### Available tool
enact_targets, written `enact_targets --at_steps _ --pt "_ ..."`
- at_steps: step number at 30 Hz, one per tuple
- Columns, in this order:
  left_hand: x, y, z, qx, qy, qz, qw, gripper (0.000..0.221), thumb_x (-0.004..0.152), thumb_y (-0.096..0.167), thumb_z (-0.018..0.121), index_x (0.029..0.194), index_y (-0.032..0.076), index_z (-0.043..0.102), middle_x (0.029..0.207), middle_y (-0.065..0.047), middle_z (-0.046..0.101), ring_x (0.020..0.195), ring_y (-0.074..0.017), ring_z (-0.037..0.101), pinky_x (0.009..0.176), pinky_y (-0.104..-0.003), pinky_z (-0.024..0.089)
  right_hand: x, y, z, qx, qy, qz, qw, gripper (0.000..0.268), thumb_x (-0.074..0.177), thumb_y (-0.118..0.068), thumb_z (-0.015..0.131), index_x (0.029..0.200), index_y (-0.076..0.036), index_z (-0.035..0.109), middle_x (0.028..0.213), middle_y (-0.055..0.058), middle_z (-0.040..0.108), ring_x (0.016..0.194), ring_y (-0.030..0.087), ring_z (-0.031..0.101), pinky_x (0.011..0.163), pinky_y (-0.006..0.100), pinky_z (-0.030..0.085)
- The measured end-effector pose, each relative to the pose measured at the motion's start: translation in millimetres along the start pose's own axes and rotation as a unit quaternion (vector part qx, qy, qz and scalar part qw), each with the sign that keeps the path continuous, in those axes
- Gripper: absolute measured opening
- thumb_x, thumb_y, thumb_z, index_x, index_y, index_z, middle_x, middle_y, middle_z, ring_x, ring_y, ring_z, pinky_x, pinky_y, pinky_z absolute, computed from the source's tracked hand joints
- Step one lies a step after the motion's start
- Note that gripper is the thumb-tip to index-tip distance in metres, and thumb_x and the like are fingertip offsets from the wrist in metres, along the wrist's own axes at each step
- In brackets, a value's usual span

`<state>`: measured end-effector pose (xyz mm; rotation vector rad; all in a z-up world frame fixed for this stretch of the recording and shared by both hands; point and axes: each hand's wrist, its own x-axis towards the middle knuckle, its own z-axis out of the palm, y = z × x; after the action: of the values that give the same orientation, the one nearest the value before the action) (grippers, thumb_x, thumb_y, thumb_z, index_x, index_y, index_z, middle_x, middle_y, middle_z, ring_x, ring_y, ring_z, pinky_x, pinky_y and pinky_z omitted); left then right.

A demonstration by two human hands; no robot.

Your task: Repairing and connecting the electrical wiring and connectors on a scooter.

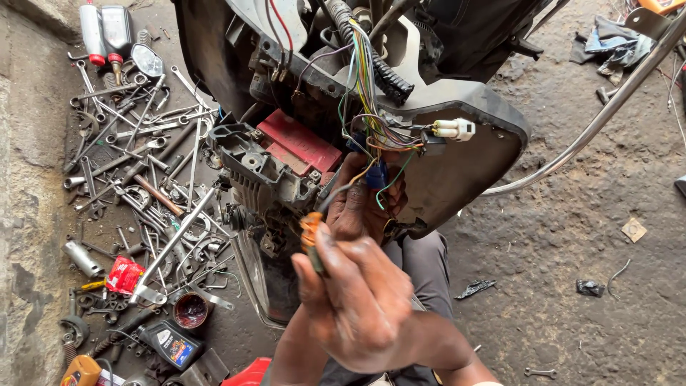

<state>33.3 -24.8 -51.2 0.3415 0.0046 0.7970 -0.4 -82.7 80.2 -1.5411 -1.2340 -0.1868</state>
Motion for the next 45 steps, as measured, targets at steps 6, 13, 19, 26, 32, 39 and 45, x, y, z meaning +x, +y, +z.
enact_targets --at_steps 6,13,19,26,32,39,45 --pt "-7 0 -2 0.051 0.019 -0.008 0.999 0.026 0.117 0.017 0.049 0.141 0.006 0.054 0.124 -0.014 0.062 0.096 -0.0178 0.057 0.077 -0.032 0.048 11 6 21 0.029 -0.016 0.028 0.999 0.035 0.095 0.000 0.080 0.124 0.011 0.063 0.091 0.015 0.067 0.075 0.025 0.065 0.064 0.034 0.052" --pt "-14 5 6 0.106 0.038 -0.014 0.994 0.029 0.118 0.018 0.050 0.143 0.003 0.054 0.122 -0.013 0.061 0.096 -0.0162 0.056 0.078 -0.031 0.048 17 1 19 -0.045 -0.060 0.020 0.997 0.039 0.101 -0.005 0.076 0.134 0.009 0.061 0.099 0.016 0.066 0.084 0.030 0.067 0.070 0.038 0.055" --pt "-17 10 18 0.148 0.052 -0.011 0.988 0.032 0.118 0.019 0.050 0.145 0.001 0.054 0.119 -0.012 0.061 0.096 -0.0148 0.056 0.080 -0.030 0.048 4 2 -5 -0.015 -0.124 -0.020 0.992 0.048 0.094 -0.010 0.082 0.134 0.005 0.061 0.099 0.014 0.066 0.080 0.026 0.067 0.068 0.037 0.055" --pt "-28 29 33 0.190 0.076 0.006 0.979 0.035 0.119 0.020 0.051 0.147 -0.001 0.054 0.117 -0.011 0.061 0.096 -0.0134 0.055 0.081 -0.029 0.049 -8 8 -58 -0.087 -0.072 0.017 0.993 0.031 0.093 -0.015 0.082 0.117 -0.002 0.067 0.101 0.008 0.071 0.090 0.020 0.073 0.076 0.032 0.061" --pt "-27 35 60 0.298 0.006 0.088 0.950 0.043 0.114 0.016 0.055 0.153 0.000 0.047 0.139 -0.005 0.061 0.124 -0.0106 0.059 0.110 -0.027 0.050 8 29 -67 -0.210 0.000 0.080 0.974 0.035 0.093 -0.016 0.085 0.123 -0.003 0.071 0.105 0.011 0.069 0.085 0.018 0.070 0.070 0.029 0.058" --pt "-26 40 68 0.368 0.038 0.123 0.921 0.040 0.108 0.005 0.064 0.146 0.000 0.052 0.125 -0.007 0.060 0.111 -0.0112 0.063 0.100 -0.026 0.055 13 44 -66 -0.125 -0.077 0.102 0.984 0.040 0.095 -0.011 0.081 0.131 -0.002 0.067 0.122 0.015 0.064 0.103 0.021 0.067 0.091 0.031 0.054" --pt "-22 50 69 0.492 0.049 0.173 0.852 0.039 0.104 0.002 0.067 0.141 -0.002 0.056 0.117 -0.006 0.057 0.092 -0.0103 0.064 0.085 -0.025 0.055 11 54 -60 -0.106 -0.081 0.108 0.985 0.035 0.096 -0.005 0.079 0.129 0.000 0.067 0.118 0.015 0.064 0.109 0.021 0.066 0.096 0.030 0.052"
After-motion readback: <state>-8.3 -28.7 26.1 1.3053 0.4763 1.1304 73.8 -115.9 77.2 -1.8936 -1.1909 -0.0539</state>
